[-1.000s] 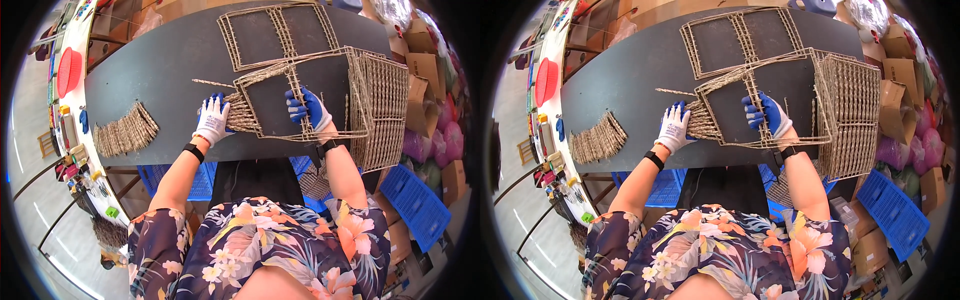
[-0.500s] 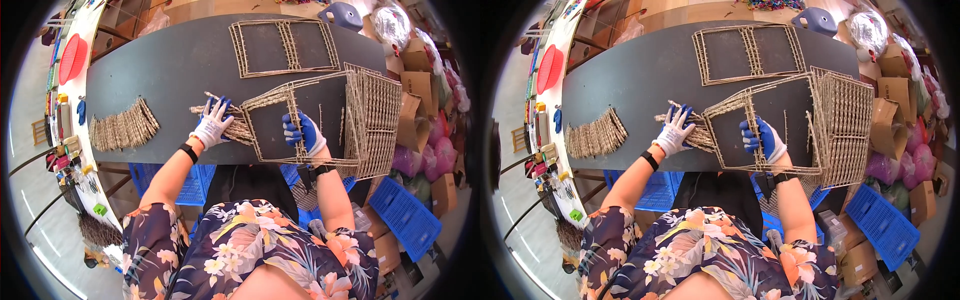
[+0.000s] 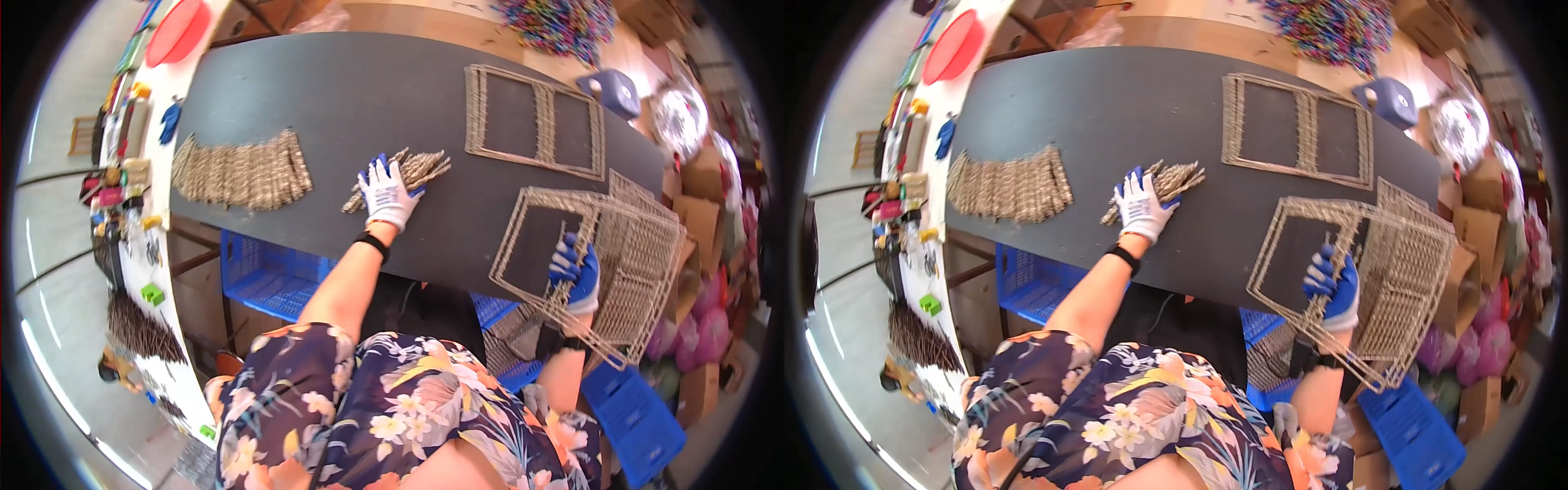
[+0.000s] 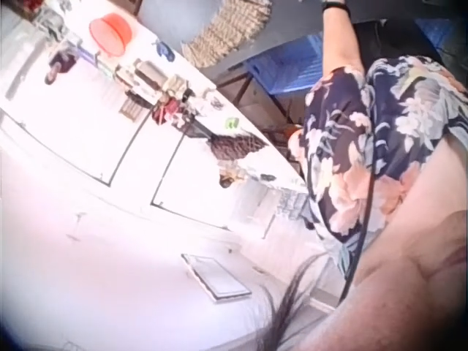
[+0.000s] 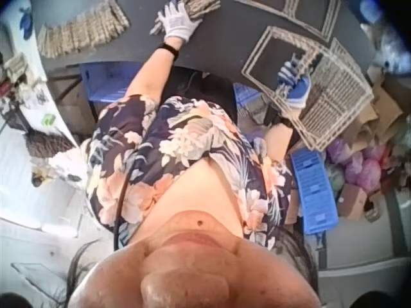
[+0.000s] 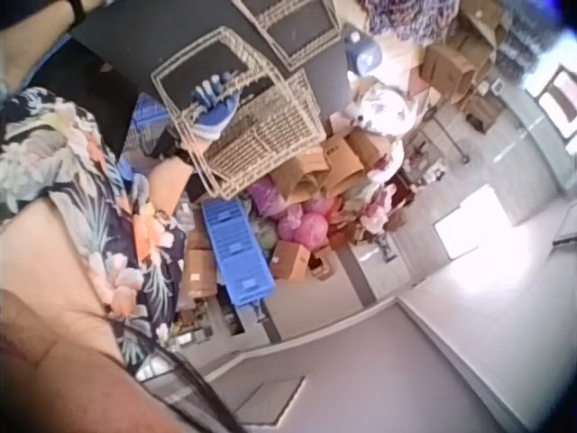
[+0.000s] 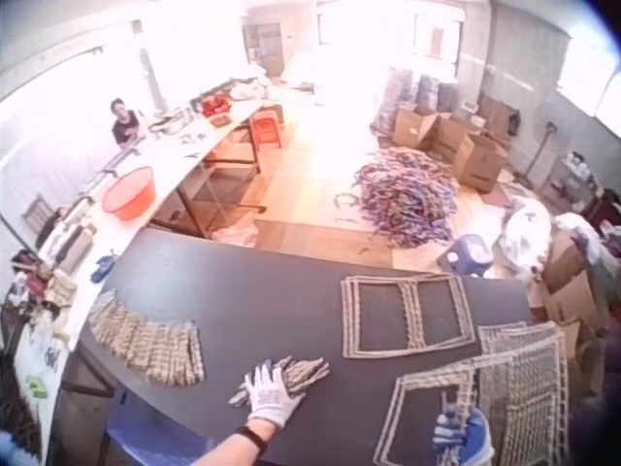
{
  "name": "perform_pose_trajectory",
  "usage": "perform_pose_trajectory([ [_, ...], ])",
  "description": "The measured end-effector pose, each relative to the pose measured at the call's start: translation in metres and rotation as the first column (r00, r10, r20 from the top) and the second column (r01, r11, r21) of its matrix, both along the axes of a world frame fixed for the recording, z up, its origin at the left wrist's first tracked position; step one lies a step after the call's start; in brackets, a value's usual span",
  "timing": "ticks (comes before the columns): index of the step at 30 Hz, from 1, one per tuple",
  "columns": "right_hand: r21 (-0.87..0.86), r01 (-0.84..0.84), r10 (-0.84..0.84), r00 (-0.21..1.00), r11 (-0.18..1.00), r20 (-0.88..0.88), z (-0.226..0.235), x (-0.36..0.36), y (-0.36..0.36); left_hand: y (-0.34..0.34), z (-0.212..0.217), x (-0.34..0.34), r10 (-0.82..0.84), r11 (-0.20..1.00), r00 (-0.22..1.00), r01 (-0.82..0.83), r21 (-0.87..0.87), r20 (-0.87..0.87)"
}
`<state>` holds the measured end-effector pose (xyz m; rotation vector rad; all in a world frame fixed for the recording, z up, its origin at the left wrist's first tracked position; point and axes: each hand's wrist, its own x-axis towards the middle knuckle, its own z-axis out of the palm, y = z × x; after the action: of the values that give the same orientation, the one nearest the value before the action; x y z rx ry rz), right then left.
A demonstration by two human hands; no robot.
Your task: Assembling woven wicker panels onto a metal wire frame to construct a component for furniture or baskets.
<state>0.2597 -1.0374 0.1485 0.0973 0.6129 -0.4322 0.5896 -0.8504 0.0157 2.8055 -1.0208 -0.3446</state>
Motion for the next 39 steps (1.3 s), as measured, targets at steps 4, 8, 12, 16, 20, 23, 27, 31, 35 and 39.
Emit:
perform_pose_trajectory([
  [4, -0.033, -0.062, 0.059, 0.995, 0.998, -0.074, 0.001, 0.008, 0.019, -0.008, 0.000, 0.044, 0.376, 0.923, 0.926, -0.377, 0.075, 0.027],
  [8, 0.032, -0.086, 0.088, 0.995, 0.996, -0.041, 0.006, 0.030, 0.043, 0.010, 0.002, 0.098, 0.555, 0.811, 0.828, -0.559, 0.172, 0.076],
  [12, 0.057, -0.144, 0.145, 0.989, 0.988, -0.028, 0.018, 0.051, 0.051, 0.027, 0.007, 0.116, 0.553, 0.794, 0.814, -0.580, 0.181, 0.179],
  [16, -0.085, -0.239, 0.221, 0.958, 0.967, -0.183, 0.033, 0.075, 0.059, 0.031, 0.027, 0.096, 0.314, 0.884, 0.930, -0.214, -0.415, 0.190],
  [20, -0.197, -0.349, 0.256, 0.889, 0.916, -0.380, 0.045, 0.119, 0.079, 0.027, 0.060, 0.056, -0.207, 0.753, 0.880, -0.136, -0.644, -0.428],
  [23, -0.246, -0.465, 0.226, 0.745, 0.850, -0.628, 0.051, 0.144, 0.085, 0.016, 0.077, 0.022, -0.391, 0.750, 0.738, -0.090, -0.655, -0.550],
  [27, -0.436, -0.538, -0.032, 0.603, 0.721, -0.797, 0.021, 0.169, 0.093, 0.012, 0.086, 0.027, -0.363, 0.736, 0.165, -0.553, -0.391, -0.917],
  [31, -0.376, -0.744, -0.243, 0.288, 0.553, -0.926, -0.047, 0.186, 0.105, 0.042, 0.093, 0.063, -0.375, 0.684, -0.349, -0.729, -0.003, -0.859],
  [35, -0.258, -0.857, -0.403, 0.065, 0.447, -0.913, -0.111, 0.196, 0.136, 0.071, 0.086, 0.084, -0.251, 0.627, -0.262, -0.777, 0.050, -0.932],
  [39, -0.249, -0.825, -0.199, 0.169, 0.507, -0.965, -0.140, 0.187, 0.157, 0.078, 0.068, 0.072, 0.059, 0.744, 0.108, -0.668, -0.029, -0.992],
])
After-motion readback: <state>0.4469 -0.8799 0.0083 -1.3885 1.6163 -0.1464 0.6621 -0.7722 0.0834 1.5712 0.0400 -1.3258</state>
